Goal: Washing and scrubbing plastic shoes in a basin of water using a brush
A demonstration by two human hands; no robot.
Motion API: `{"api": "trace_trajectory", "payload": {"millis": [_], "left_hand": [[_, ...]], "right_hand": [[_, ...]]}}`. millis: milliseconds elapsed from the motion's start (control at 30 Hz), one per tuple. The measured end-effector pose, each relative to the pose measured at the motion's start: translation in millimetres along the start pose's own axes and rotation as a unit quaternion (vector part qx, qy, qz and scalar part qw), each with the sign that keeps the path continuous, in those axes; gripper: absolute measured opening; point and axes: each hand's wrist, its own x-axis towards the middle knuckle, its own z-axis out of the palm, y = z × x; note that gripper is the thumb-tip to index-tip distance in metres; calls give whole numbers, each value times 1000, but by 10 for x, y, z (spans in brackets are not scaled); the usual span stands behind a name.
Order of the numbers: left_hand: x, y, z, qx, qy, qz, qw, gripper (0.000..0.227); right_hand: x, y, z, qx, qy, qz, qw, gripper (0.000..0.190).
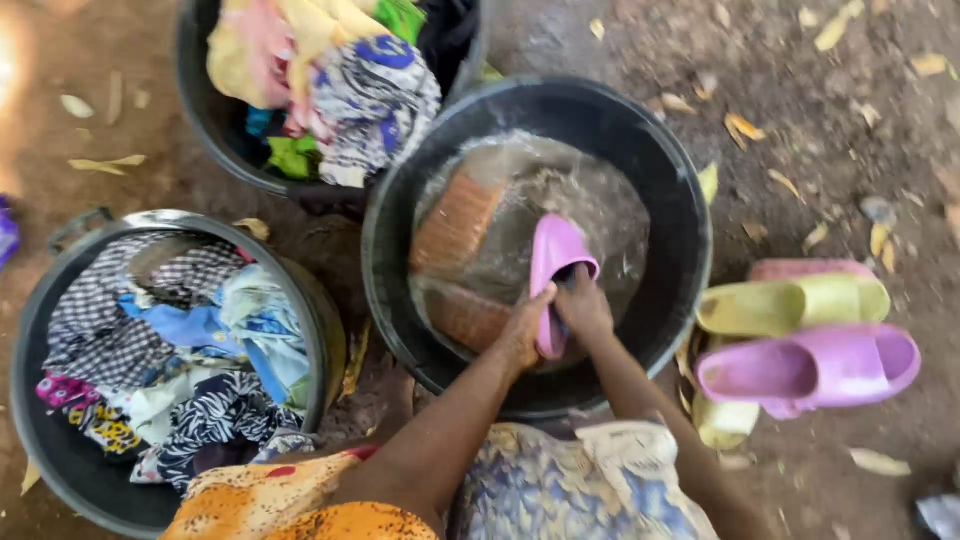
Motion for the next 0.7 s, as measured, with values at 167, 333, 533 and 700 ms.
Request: {"api": "trace_trajectory", "payload": {"millis": [167,333,533,700], "left_hand": [[-69,458,-99,6,-24,29,999,39],[-327,311,79,-7,-65,3,998,47],[132,692,-227,-99,-53,9,994,40],[-325,539,196,-62,-88,52,993,33]], "right_hand": [[-770,-324,-105,73,23,-135,988,77],[-469,-533,-427,-47,71,-38,996,63],[-1181,-1150,-668,113,2,-140,984,77],[-435,-885,-666,20,47,-58,997,62]]}}
